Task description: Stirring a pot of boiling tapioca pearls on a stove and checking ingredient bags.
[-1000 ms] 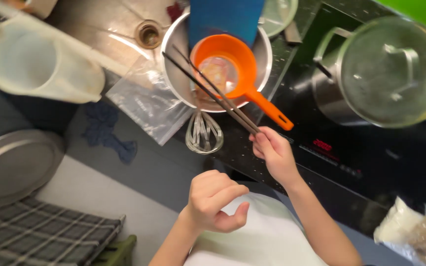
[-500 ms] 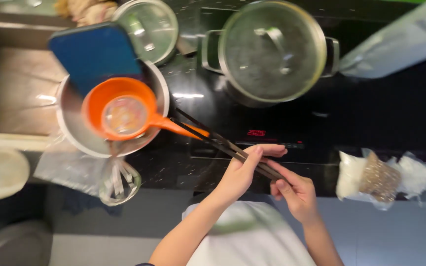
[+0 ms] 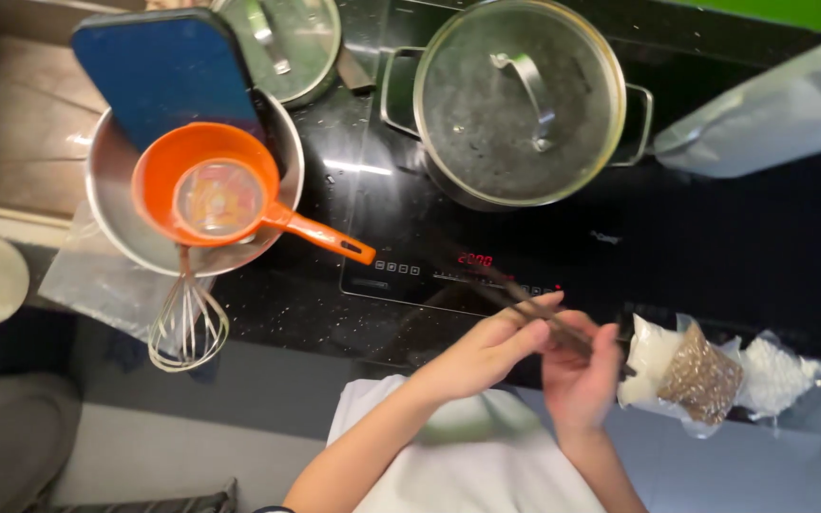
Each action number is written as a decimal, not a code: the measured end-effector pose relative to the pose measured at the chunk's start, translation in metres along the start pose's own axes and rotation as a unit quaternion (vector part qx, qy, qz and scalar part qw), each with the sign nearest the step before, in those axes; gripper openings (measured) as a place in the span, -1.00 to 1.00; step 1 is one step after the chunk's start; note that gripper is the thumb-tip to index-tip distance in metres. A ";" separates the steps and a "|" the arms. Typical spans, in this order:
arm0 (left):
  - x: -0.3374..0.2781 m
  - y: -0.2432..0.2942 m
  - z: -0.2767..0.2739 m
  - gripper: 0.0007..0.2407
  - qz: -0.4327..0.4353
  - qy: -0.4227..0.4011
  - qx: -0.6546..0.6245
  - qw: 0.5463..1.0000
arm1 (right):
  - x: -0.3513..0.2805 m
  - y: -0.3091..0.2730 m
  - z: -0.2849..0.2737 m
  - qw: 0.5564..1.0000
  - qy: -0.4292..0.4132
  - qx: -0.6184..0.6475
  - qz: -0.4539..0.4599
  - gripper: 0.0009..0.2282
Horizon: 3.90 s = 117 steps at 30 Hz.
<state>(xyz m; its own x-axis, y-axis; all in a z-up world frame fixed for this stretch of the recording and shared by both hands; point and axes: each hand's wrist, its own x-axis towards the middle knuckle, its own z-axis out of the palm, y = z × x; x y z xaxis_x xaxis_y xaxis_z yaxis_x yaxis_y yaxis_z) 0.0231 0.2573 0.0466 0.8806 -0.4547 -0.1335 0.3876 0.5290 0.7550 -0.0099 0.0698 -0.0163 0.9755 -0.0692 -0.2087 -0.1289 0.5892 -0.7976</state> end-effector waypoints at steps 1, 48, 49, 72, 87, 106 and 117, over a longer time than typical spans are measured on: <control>-0.004 0.008 -0.004 -0.61 0.031 -0.011 0.069 0.997 | 0.004 -0.004 -0.004 1.000 0.011 0.018 -0.016 -0.55; 0.213 0.175 -0.074 -0.95 0.295 0.007 0.807 0.512 | 0.022 -0.069 -0.045 0.932 0.205 0.131 -0.268 -0.76; 0.209 0.183 -0.071 -0.94 0.323 0.009 0.793 0.516 | 0.021 -0.070 -0.047 0.932 0.201 0.134 -0.269 -0.75; 0.159 0.240 -0.069 -0.90 0.379 0.133 0.556 0.728 | 0.027 -0.073 -0.034 0.940 0.186 0.136 -0.253 -0.75; 0.197 0.180 -0.064 -0.94 0.366 0.086 0.720 0.583 | 0.028 -0.091 -0.080 0.907 0.253 0.225 -0.249 -0.77; 0.233 0.128 -0.087 -0.92 0.333 0.052 0.756 0.562 | 0.026 -0.085 -0.073 0.914 0.260 0.207 -0.233 -0.78; 0.234 0.121 -0.088 -0.92 0.319 0.061 0.774 0.544 | 0.025 -0.086 -0.071 0.914 0.260 0.214 -0.227 -0.79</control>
<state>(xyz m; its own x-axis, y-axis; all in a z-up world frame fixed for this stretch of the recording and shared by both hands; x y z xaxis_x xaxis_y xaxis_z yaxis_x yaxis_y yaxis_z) 0.3004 0.2780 0.0501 0.7487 -0.4323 0.5025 -0.6188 -0.7278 0.2958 0.0127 -0.0395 0.0074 0.6801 -0.6922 -0.2417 0.4580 0.6585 -0.5971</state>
